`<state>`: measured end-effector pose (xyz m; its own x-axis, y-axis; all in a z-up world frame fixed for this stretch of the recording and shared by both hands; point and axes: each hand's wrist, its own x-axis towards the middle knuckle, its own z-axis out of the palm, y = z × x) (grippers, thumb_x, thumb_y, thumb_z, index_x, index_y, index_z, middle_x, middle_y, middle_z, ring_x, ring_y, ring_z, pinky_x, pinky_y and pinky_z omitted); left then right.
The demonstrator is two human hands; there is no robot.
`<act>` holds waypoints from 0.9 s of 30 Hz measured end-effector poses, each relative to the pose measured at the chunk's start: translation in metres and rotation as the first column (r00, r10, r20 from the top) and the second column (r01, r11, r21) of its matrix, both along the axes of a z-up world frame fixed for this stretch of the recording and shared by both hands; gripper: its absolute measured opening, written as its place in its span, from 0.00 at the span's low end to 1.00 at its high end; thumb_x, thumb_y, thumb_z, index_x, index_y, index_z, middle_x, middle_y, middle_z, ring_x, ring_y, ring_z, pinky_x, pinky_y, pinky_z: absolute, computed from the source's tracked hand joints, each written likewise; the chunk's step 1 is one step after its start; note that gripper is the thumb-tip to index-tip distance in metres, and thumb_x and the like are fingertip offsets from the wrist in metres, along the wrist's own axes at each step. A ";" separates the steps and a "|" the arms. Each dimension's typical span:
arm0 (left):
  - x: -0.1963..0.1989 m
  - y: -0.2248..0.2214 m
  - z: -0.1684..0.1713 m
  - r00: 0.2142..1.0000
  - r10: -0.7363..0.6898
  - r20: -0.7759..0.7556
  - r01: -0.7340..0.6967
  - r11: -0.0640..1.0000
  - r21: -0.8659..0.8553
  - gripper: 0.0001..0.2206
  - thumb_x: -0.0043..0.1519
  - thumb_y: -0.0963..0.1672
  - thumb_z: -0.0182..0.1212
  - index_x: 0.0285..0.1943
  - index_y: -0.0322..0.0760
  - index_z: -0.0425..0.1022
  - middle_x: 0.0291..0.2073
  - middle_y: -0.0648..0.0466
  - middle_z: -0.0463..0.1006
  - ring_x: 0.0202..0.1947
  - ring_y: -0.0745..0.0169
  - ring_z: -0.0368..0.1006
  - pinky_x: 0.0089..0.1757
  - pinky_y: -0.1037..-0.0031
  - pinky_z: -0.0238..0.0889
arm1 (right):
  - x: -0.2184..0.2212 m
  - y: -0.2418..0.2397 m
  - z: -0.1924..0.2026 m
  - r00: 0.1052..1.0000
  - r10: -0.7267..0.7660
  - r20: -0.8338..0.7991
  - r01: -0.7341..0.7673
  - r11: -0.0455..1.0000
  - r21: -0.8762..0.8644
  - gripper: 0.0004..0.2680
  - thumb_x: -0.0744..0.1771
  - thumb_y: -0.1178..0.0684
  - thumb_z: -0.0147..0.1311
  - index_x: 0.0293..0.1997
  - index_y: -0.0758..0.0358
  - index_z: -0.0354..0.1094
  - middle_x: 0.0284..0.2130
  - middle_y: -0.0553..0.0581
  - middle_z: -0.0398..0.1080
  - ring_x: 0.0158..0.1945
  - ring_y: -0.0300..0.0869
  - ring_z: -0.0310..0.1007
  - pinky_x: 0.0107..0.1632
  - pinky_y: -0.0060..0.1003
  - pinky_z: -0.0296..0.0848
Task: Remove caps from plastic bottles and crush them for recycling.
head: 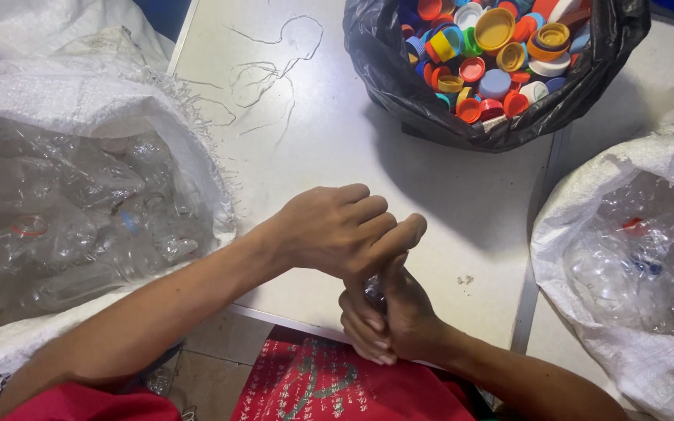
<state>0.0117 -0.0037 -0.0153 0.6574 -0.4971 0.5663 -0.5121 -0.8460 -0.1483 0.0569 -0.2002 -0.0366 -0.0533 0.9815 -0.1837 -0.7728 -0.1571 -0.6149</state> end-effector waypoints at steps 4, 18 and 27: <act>0.012 -0.011 -0.002 0.999 0.040 -0.017 -0.042 0.989 -0.140 0.13 0.66 0.45 0.60 0.56 0.32 0.76 0.24 0.62 0.68 0.27 0.72 0.66 0.31 0.78 0.57 | 0.000 -0.004 0.009 0.973 -0.058 -0.222 0.063 0.998 0.016 0.28 0.71 0.26 0.22 0.20 0.57 0.52 0.11 0.49 0.52 0.11 0.35 0.52 0.15 0.32 0.58; 0.040 -0.003 -0.019 0.956 0.254 0.149 -0.208 0.940 -0.270 0.11 0.69 0.43 0.64 0.56 0.35 0.73 0.25 0.61 0.67 0.28 0.69 0.65 0.33 0.74 0.58 | 0.071 -0.013 0.051 0.743 -0.018 0.669 0.170 0.972 -0.162 0.14 0.69 0.44 0.47 0.40 0.68 0.68 0.19 0.52 0.66 0.19 0.34 0.64 0.23 0.30 0.66; 0.039 0.022 -0.047 0.888 0.421 -0.185 -0.434 0.632 -0.642 0.26 0.51 0.43 0.72 0.59 0.39 0.69 0.41 0.56 0.78 0.43 0.57 0.75 0.44 0.66 0.65 | 0.084 -0.009 0.101 -0.150 -0.142 0.978 0.427 0.883 0.194 0.16 0.65 0.57 0.63 0.59 0.68 0.69 0.43 0.60 0.67 0.40 0.40 0.67 0.41 0.34 0.69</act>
